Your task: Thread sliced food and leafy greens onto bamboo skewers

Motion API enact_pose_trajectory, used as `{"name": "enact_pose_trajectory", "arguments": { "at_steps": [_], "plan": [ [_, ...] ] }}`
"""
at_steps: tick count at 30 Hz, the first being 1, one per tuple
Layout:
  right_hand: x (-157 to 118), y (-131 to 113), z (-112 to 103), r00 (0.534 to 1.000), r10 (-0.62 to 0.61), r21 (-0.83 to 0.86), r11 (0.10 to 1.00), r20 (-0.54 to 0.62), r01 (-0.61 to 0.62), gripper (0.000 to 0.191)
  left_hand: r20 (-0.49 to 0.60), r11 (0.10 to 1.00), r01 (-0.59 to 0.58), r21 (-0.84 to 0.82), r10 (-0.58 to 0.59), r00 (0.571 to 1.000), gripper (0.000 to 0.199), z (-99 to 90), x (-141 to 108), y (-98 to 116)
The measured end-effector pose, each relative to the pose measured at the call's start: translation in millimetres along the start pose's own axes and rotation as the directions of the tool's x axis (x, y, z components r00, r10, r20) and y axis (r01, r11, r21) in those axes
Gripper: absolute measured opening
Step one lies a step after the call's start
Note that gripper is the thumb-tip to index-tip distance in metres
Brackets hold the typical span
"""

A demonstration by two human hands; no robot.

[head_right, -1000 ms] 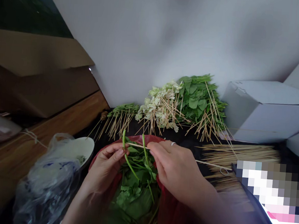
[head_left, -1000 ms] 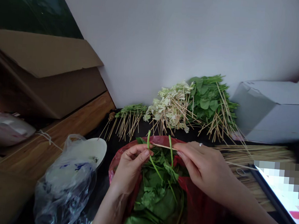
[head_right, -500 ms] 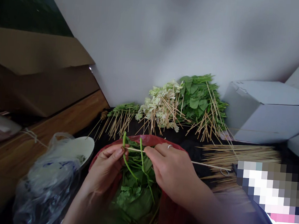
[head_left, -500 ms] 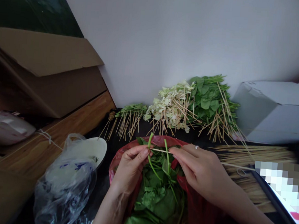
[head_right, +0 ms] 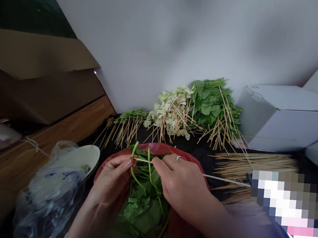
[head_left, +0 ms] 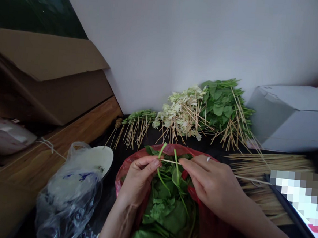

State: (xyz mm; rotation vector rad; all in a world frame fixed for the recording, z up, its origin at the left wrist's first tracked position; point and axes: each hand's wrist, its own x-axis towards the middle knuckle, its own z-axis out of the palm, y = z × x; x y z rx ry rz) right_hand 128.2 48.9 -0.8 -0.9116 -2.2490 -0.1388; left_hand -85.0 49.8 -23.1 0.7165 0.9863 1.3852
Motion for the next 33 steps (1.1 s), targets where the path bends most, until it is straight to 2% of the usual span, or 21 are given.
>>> {"name": "enact_pose_trajectory", "arguments": {
  "at_steps": [4, 8, 11, 13, 14, 16, 19, 21, 24, 27, 29, 31, 33],
  "plan": [
    [-0.1, -2.4, 7.0, 1.000, -0.009, 0.023, 1.000, 0.001, 0.009, 0.033, 0.061, 1.000, -0.008, 0.017, 0.007, 0.998, 0.025, 5.4, -2.4, -3.8],
    [0.8, -4.2, 12.9, 1.000, -0.022, 0.057, 0.998, -0.019, 0.023, 0.033, 0.145, 0.988, -0.084, 0.129, 0.065, 0.987, 0.021, 9.6, -3.1, -6.9],
    [2.1, 1.9, 5.6, 0.998, 0.005, 0.077, 0.997, -0.058, -0.001, 0.030, 0.154, 0.968, -0.144, 0.205, 0.113, 0.982, 0.026, 4.3, -0.2, -2.7],
    [2.9, 10.0, -4.9, 0.994, 0.037, 0.080, 0.996, -0.106, -0.029, 0.027, 0.132, 0.920, -0.219, 0.323, 0.186, 0.974, 0.026, -2.6, 2.5, 3.6],
    [3.2, 14.5, -10.8, 0.989, 0.055, 0.078, 0.996, -0.135, -0.045, 0.025, 0.131, 0.873, -0.266, 0.408, 0.232, 0.964, 0.022, -6.5, 3.8, 6.9],
    [3.8, 22.6, -21.5, 0.976, 0.090, 0.073, 0.994, -0.197, -0.077, 0.020, 0.182, 0.720, -0.353, 0.598, 0.307, 0.934, 0.013, -14.3, 6.5, 11.8],
    [4.5, 29.0, -30.3, 0.959, 0.121, 0.053, 0.992, -0.258, -0.110, 0.017, 0.337, 0.391, -0.451, 0.803, 0.327, 0.883, 0.012, -23.7, 10.4, 11.3],
    [4.8, 29.4, -30.9, 0.957, 0.119, 0.055, 0.993, -0.265, -0.108, 0.017, 0.427, 0.205, -0.493, 0.845, 0.294, 0.855, 0.017, -26.9, 12.5, 6.2],
    [4.8, 27.8, -28.0, 0.965, 0.104, 0.065, 0.994, -0.242, -0.091, 0.017, 0.513, 0.028, -0.533, 0.846, 0.230, 0.827, 0.024, -26.2, 13.9, -3.6],
    [4.8, 26.6, -26.1, 0.972, 0.090, 0.064, 0.995, -0.219, -0.078, 0.018, 0.534, -0.093, -0.526, 0.845, 0.188, 0.824, 0.026, -23.4, 13.9, -10.1],
    [4.8, 26.4, -26.1, 0.972, 0.085, 0.064, 0.995, -0.219, -0.073, 0.018, 0.536, -0.128, -0.521, 0.844, 0.176, 0.826, 0.024, -23.3, 14.1, -10.7],
    [4.9, 26.4, -26.5, 0.971, 0.082, 0.061, 0.996, -0.224, -0.070, 0.018, 0.547, -0.092, -0.540, 0.836, 0.196, 0.814, 0.021, -25.2, 14.7, -7.9],
    [5.0, 26.5, -26.6, 0.971, 0.081, 0.059, 0.996, -0.225, -0.069, 0.018, 0.544, -0.024, -0.560, 0.828, 0.277, 0.792, 0.019, -28.0, 15.5, -2.0]
  ]
}}
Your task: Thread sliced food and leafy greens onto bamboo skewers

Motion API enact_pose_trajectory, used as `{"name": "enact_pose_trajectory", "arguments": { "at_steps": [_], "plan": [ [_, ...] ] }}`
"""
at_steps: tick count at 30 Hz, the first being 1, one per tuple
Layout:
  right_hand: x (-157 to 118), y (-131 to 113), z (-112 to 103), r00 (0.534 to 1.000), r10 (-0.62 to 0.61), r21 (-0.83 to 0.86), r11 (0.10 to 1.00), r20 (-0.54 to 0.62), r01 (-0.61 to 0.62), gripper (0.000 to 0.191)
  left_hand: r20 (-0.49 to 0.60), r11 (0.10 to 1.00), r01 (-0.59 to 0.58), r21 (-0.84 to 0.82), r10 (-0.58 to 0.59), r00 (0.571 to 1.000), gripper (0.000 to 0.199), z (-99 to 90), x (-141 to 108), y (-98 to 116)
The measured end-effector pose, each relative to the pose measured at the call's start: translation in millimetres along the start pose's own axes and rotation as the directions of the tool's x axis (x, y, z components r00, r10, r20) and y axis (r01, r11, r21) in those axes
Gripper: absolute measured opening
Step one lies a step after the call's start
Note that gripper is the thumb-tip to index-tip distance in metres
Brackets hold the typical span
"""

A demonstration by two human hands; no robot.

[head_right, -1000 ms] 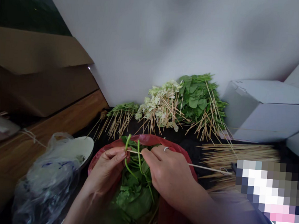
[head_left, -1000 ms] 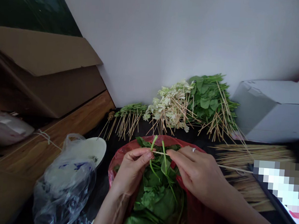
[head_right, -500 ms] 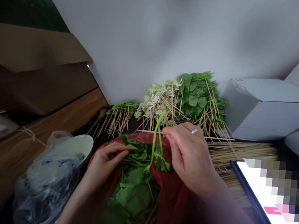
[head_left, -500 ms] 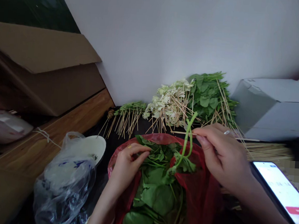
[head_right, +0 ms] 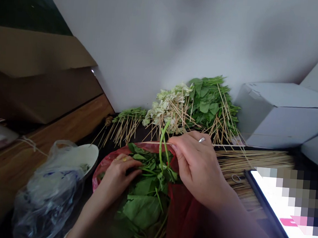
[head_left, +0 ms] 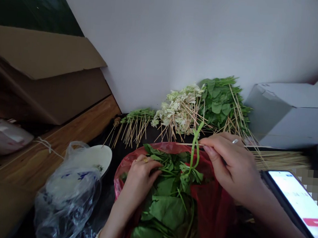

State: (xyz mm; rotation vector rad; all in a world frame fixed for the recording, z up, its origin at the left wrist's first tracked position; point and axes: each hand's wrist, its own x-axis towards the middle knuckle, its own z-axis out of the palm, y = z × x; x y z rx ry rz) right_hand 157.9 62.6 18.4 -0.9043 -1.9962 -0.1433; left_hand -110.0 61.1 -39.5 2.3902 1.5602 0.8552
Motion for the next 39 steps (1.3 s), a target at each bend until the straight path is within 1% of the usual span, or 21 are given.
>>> {"name": "enact_pose_trajectory", "arguments": {
  "at_steps": [2, 4, 6, 10, 12, 13, 15, 16, 18, 20, 21, 24, 26, 29, 31, 34, 36, 39],
  "plan": [
    [0.1, 0.1, 0.2, 1.000, 0.001, 0.002, 1.000, 0.006, -0.001, 0.019, -0.107, 1.000, 0.025, -0.013, -0.026, 0.994, 0.019, -7.2, 1.2, -1.7],
    [0.3, 0.1, 0.7, 1.000, -0.001, 0.011, 1.000, 0.012, 0.001, 0.019, -0.170, 0.998, 0.065, 0.015, -0.061, 0.984, 0.022, -13.4, 2.6, -0.9],
    [0.5, -0.3, 1.0, 1.000, -0.004, 0.023, 1.000, 0.015, 0.004, 0.018, -0.158, 0.996, 0.083, -0.024, -0.085, 0.984, 0.022, -16.8, 3.6, 2.6],
    [0.8, -1.2, 1.1, 1.000, -0.010, 0.031, 0.999, 0.013, 0.010, 0.018, -0.065, 0.969, 0.088, -0.230, -0.106, 0.992, 0.012, -15.4, 3.8, 12.2],
    [0.6, -1.1, 1.2, 1.000, -0.011, 0.033, 0.999, 0.013, 0.010, 0.018, -0.065, 0.949, 0.108, -0.297, -0.133, 0.989, 0.010, -13.9, 3.3, 15.6],
    [0.4, -0.9, 1.4, 1.000, -0.009, 0.039, 0.999, 0.016, 0.008, 0.018, -0.086, 0.933, 0.128, -0.338, -0.165, 0.983, 0.010, -13.7, 3.1, 16.9],
    [-0.3, -0.9, 2.1, 0.999, 0.001, 0.066, 0.998, 0.032, -0.003, 0.017, -0.129, 0.864, 0.185, -0.468, -0.274, 0.953, 0.006, -14.6, 2.5, 20.0],
    [-0.6, -1.3, 2.6, 0.999, 0.011, 0.087, 0.996, 0.042, -0.015, 0.017, -0.127, 0.804, 0.214, -0.555, -0.336, 0.933, 0.005, -15.5, 2.3, 22.1],
    [-1.2, -3.2, 3.9, 0.996, 0.049, 0.148, 0.987, 0.072, -0.060, 0.017, -0.046, 0.650, 0.266, -0.712, -0.421, 0.906, 0.008, -17.0, 1.6, 27.9],
    [-1.4, -6.4, 5.5, 0.991, 0.090, 0.227, 0.968, 0.103, -0.111, 0.018, 0.047, 0.524, 0.292, -0.800, -0.431, 0.901, 0.011, -17.0, 0.7, 34.6],
    [-1.4, -8.1, 6.4, 0.988, 0.102, 0.268, 0.955, 0.116, -0.130, 0.018, 0.072, 0.486, 0.293, -0.823, -0.424, 0.903, 0.011, -16.2, 0.1, 37.7],
    [-1.7, -12.0, 9.6, 0.983, 0.100, 0.367, 0.918, 0.152, -0.150, 0.019, 0.096, 0.428, 0.276, -0.860, -0.396, 0.913, 0.011, -11.7, -1.5, 43.2],
    [-2.9, -12.8, 11.6, 0.977, 0.111, 0.396, 0.901, 0.182, -0.176, 0.019, 0.118, 0.418, 0.279, -0.865, -0.372, 0.921, 0.011, -8.6, -2.4, 43.2],
    [-5.5, -13.0, 13.6, 0.958, 0.166, 0.437, 0.862, 0.234, -0.256, 0.017, 0.121, 0.427, 0.283, -0.859, -0.367, 0.922, 0.012, -4.9, -3.3, 39.8],
    [-6.4, -13.6, 14.2, 0.945, 0.186, 0.497, 0.814, 0.268, -0.302, 0.017, 0.100, 0.464, 0.283, -0.839, -0.380, 0.919, 0.013, -2.7, -3.5, 37.3],
    [-6.0, -15.5, 14.9, 0.938, 0.167, 0.583, 0.746, 0.305, -0.322, 0.017, 0.062, 0.550, 0.281, -0.786, -0.382, 0.922, 0.012, -0.4, -3.8, 35.1],
    [-5.2, -16.5, 15.6, 0.940, 0.153, 0.589, 0.745, 0.304, -0.312, 0.017, 0.055, 0.581, 0.282, -0.763, -0.377, 0.925, 0.012, -0.3, -4.1, 35.1],
    [-4.6, -17.7, 16.7, 0.949, 0.150, 0.545, 0.789, 0.277, -0.284, 0.016, 0.060, 0.640, 0.277, -0.717, -0.340, 0.939, 0.014, -3.2, -3.8, 37.5]
  ]
}}
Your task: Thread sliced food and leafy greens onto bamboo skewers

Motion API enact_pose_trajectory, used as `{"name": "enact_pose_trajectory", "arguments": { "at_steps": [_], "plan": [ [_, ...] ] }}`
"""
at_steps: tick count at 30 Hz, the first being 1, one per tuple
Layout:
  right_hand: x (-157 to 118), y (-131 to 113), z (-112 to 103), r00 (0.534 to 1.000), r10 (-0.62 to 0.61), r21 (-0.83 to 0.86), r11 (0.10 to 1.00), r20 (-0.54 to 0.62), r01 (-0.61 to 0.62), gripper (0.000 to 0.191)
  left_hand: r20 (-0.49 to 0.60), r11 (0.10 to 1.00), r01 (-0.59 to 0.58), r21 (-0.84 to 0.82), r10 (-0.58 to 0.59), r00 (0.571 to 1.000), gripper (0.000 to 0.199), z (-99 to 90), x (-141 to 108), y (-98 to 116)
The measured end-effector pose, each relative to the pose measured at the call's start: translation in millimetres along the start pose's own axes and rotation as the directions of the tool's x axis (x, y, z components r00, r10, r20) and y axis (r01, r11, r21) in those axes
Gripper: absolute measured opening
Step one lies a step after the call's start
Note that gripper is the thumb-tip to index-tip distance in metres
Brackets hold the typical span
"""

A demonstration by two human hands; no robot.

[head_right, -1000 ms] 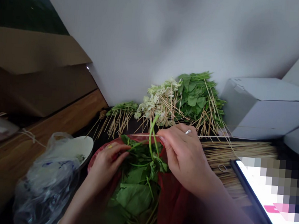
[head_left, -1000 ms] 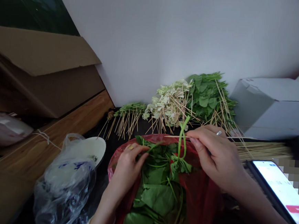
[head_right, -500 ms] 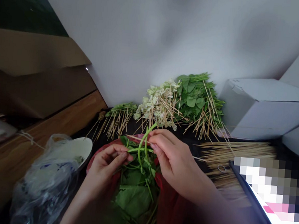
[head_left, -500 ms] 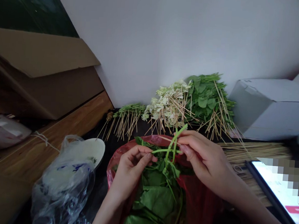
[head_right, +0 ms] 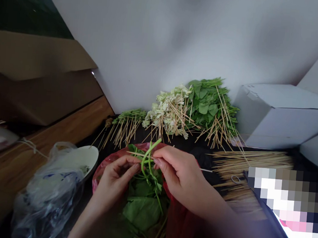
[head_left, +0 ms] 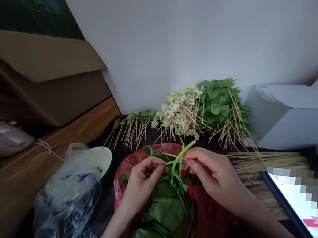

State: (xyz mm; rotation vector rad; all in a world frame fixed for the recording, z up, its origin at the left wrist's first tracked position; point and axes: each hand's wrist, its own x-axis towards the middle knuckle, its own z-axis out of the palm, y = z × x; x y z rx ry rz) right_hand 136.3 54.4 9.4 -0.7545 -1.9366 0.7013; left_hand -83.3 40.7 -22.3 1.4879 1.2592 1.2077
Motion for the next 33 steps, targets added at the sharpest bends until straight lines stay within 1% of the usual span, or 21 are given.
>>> {"name": "enact_pose_trajectory", "arguments": {
  "at_steps": [2, 4, 6, 7, 9, 10, 12, 13, 15, 16, 18, 21, 23, 26, 29, 33],
  "plan": [
    [-0.5, -0.1, 1.6, 1.000, -0.008, -0.021, 1.000, 0.018, 0.008, 0.016, 0.043, 0.995, -0.063, 0.081, 0.060, 0.997, 0.018, 0.4, 0.2, 4.5],
    [-1.5, -0.2, 3.9, 0.999, -0.010, -0.019, 1.000, 0.048, 0.011, 0.016, 0.107, 0.982, -0.138, 0.126, 0.125, 0.986, 0.019, 2.3, 1.0, 9.0],
    [-2.3, -0.1, 6.5, 0.998, -0.013, -0.030, 0.999, 0.062, 0.015, 0.015, 0.162, 0.981, -0.166, 0.102, 0.148, 0.976, 0.018, 5.7, 1.9, 11.4],
    [-2.3, 0.0, 7.7, 0.998, -0.021, -0.042, 0.999, 0.061, 0.024, 0.014, 0.176, 0.985, -0.155, 0.070, 0.141, 0.974, 0.017, 7.6, 2.3, 11.3],
    [-1.6, 0.9, 9.2, 0.997, -0.044, -0.064, 0.997, 0.057, 0.048, 0.015, 0.176, 0.995, -0.096, -0.012, 0.096, 0.980, 0.014, 10.9, 3.2, 8.0],
    [-0.9, 1.9, 9.4, 0.997, -0.062, -0.070, 0.995, 0.046, 0.065, 0.015, 0.158, 0.997, -0.056, -0.058, 0.065, 0.985, 0.012, 11.8, 3.7, 4.8],
    [0.9, 5.5, 8.9, 0.996, -0.087, -0.102, 0.991, 0.009, 0.088, 0.017, 0.080, 0.987, 0.033, -0.159, -0.020, 0.997, 0.012, 11.7, 5.7, -3.4],
    [1.6, 8.2, 8.4, 0.996, -0.092, -0.143, 0.986, -0.011, 0.090, 0.018, 0.024, 0.969, 0.079, -0.234, -0.076, 0.997, 0.013, 10.7, 7.0, -7.8],
    [2.5, 14.5, 7.8, 0.996, -0.086, -0.277, 0.958, -0.026, 0.075, 0.021, -0.074, 0.902, 0.141, -0.409, -0.187, 0.980, 0.019, 7.4, 10.2, -15.1],
    [2.4, 17.8, 8.1, 0.997, -0.075, -0.352, 0.934, -0.016, 0.065, 0.022, -0.098, 0.861, 0.154, -0.485, -0.229, 0.968, 0.023, 5.5, 11.8, -17.5],
    [1.8, 23.2, 10.0, 0.998, -0.067, -0.464, 0.883, 0.015, 0.066, 0.024, -0.105, 0.800, 0.161, -0.578, -0.269, 0.957, 0.030, 2.5, 14.4, -19.3],
    [0.4, 26.9, 15.1, 0.995, -0.092, -0.537, 0.837, 0.041, 0.099, 0.028, -0.093, 0.761, 0.170, -0.626, -0.289, 0.953, 0.035, 1.0, 16.0, -16.7],
    [-0.3, 26.9, 17.9, 0.992, -0.113, -0.566, 0.816, 0.049, 0.121, 0.030, -0.083, 0.736, 0.178, -0.654, -0.304, 0.949, 0.036, 1.5, 15.9, -14.3],
    [-0.8, 25.8, 19.7, 0.991, -0.114, -0.603, 0.787, 0.064, 0.129, 0.032, -0.073, 0.710, 0.189, -0.678, -0.320, 0.944, 0.035, 2.3, 15.3, -12.3],
    [-1.3, 25.0, 19.5, 0.993, -0.097, -0.625, 0.772, 0.065, 0.117, 0.032, -0.067, 0.689, 0.198, -0.697, -0.337, 0.939, 0.035, 2.6, 15.0, -11.8],
    [-1.4, 25.3, 19.3, 0.994, -0.095, -0.632, 0.767, 0.058, 0.110, 0.031, -0.063, 0.674, 0.190, -0.714, -0.332, 0.941, 0.035, 2.9, 14.7, -11.7]
  ]
}}
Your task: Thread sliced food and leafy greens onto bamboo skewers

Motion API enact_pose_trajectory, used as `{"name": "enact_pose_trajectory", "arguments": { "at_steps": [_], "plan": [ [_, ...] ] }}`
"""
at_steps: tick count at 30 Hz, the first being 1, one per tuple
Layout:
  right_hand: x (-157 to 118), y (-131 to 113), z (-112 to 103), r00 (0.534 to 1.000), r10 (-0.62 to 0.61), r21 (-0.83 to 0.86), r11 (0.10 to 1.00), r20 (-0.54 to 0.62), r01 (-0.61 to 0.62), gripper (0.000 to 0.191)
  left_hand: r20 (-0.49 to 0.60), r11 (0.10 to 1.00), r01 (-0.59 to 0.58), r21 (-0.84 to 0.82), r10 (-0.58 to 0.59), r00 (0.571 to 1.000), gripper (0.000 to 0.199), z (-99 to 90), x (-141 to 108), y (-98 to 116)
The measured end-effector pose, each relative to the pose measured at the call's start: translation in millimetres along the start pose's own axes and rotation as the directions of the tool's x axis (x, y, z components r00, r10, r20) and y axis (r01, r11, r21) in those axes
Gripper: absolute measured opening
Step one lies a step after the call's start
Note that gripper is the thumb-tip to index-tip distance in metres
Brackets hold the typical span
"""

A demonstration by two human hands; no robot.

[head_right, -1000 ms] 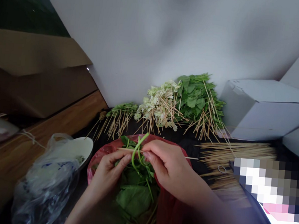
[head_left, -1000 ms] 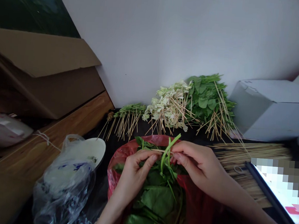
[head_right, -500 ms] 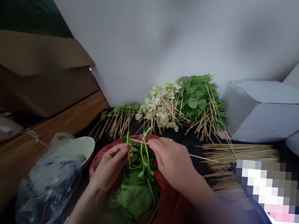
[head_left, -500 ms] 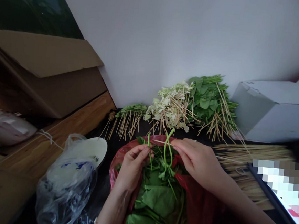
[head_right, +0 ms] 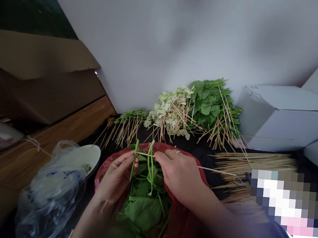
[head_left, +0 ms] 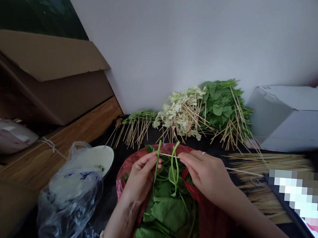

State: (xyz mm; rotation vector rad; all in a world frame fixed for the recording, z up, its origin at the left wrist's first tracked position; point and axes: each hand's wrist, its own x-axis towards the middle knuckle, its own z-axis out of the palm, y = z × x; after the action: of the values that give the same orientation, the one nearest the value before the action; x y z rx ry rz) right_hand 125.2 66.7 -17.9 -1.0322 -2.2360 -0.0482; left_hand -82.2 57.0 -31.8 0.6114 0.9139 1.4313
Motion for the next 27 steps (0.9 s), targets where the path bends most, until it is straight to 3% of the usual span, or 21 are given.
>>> {"name": "enact_pose_trajectory", "arguments": {
  "at_steps": [15, 27],
  "plan": [
    [-1.4, -6.9, -3.3, 0.999, -0.036, -0.077, 0.996, 0.006, 0.036, 0.033, -0.025, 0.994, -0.087, 0.060, 0.088, 0.996, 0.030, -1.1, 0.9, -2.5],
    [-2.5, -11.7, 0.5, 0.998, -0.065, -0.099, 0.993, -0.011, 0.064, 0.032, 0.016, 0.995, -0.043, 0.085, 0.042, 0.999, 0.030, -1.4, -0.5, -0.5]
  ]
}}
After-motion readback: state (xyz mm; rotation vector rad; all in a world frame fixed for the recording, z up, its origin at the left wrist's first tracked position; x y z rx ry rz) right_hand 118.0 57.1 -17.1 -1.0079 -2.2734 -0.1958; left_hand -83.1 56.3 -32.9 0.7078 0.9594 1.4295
